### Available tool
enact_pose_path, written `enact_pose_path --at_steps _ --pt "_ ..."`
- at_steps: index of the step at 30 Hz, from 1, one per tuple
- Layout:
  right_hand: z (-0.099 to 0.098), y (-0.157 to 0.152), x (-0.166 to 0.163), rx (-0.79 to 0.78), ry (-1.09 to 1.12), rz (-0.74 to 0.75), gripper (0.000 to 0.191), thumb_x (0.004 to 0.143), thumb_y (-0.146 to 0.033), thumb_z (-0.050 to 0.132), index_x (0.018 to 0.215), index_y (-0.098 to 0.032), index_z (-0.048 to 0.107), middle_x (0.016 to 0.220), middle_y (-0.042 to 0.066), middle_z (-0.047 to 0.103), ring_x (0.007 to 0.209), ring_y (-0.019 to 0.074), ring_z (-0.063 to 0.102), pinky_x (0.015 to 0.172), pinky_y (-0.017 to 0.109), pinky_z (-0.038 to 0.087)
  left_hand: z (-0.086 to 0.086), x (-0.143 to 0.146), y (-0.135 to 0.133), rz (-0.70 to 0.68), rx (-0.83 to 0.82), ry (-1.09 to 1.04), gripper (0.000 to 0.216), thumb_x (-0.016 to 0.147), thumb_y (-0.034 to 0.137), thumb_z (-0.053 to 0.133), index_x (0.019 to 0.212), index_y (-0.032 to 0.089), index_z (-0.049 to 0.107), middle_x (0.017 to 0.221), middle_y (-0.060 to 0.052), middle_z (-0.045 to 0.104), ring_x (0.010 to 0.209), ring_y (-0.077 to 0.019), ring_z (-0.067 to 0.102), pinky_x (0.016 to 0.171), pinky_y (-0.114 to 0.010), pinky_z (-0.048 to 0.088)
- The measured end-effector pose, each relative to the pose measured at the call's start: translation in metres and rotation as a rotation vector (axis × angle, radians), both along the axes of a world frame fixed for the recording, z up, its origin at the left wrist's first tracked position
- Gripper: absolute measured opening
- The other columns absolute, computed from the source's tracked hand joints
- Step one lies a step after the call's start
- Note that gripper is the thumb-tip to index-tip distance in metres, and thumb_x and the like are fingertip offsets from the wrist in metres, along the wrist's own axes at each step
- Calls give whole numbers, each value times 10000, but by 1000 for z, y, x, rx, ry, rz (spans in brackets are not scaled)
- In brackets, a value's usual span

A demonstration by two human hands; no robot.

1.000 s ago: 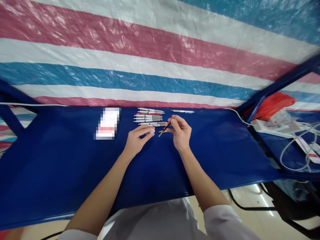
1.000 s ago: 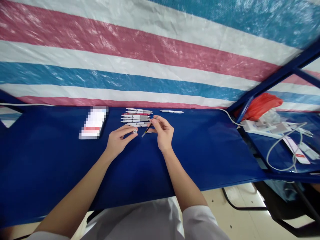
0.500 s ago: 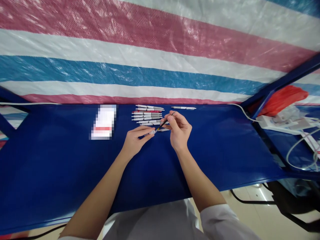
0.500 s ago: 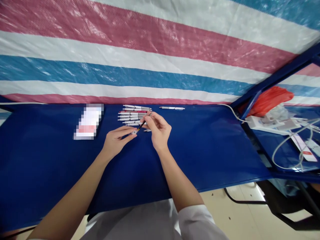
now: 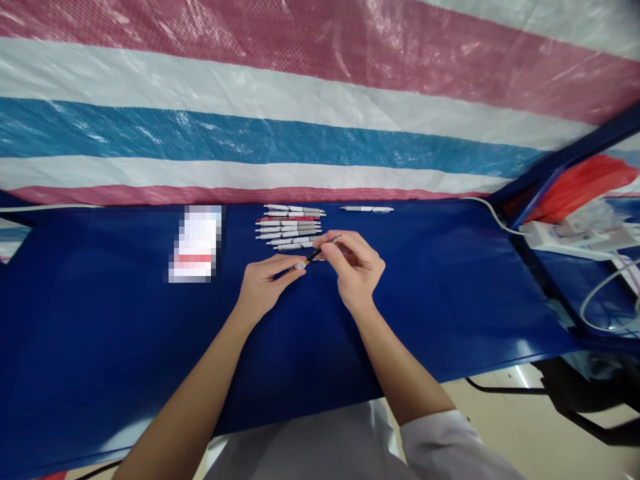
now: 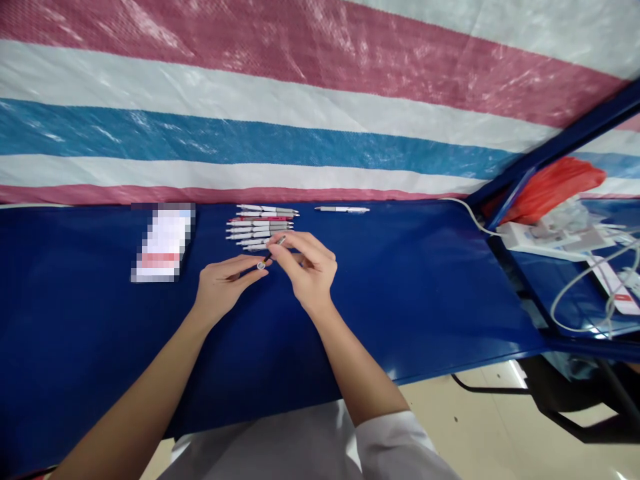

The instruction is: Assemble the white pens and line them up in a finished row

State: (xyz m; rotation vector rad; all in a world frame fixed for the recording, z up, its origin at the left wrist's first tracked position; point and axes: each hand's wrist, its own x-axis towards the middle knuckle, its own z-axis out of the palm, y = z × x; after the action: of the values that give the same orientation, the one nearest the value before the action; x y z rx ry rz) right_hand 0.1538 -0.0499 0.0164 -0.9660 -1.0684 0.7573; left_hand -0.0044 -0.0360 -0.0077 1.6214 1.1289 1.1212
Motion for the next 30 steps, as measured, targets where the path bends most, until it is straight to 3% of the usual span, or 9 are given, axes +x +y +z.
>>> enact_pose_path --at_steps 5,12,19,30 --pt "-5 0 -3 22 -10 24 70 785 -303 747 854 -300 762 875 -2 728 706 155 702 621 319 647 -5 0 1 4 59 2 202 765 246 781 954 315 799 964 7 779 879 -238 726 861 -370 573" --pt "-18 4 -7 -67 31 72 82 763 -304 757 836 -267 744 887 3 755 704 160 716 638 334 642 -7 0 0 34 61 -3 239 773 266 780 1004 326 788 1003 9 774 890 -241 722 874 -377 574" --pt "-20 4 -9 -72 86 83 78 736 -249 773 805 -249 737 866 -2 761 697 151 726 629 302 627 -5 0 -1 62 108 55 278 763 209 783 1020 315 784 942 14 782 804 -198 724 809 -318 584" --pt "-29 6 -12 -112 118 40 150 674 -317 823 738 -235 716 808 -3 762 732 173 735 675 326 636 -11 -1 0 112 236 110 243 764 173 780 992 260 789 906 9 783 763 -159 727 743 -255 590"
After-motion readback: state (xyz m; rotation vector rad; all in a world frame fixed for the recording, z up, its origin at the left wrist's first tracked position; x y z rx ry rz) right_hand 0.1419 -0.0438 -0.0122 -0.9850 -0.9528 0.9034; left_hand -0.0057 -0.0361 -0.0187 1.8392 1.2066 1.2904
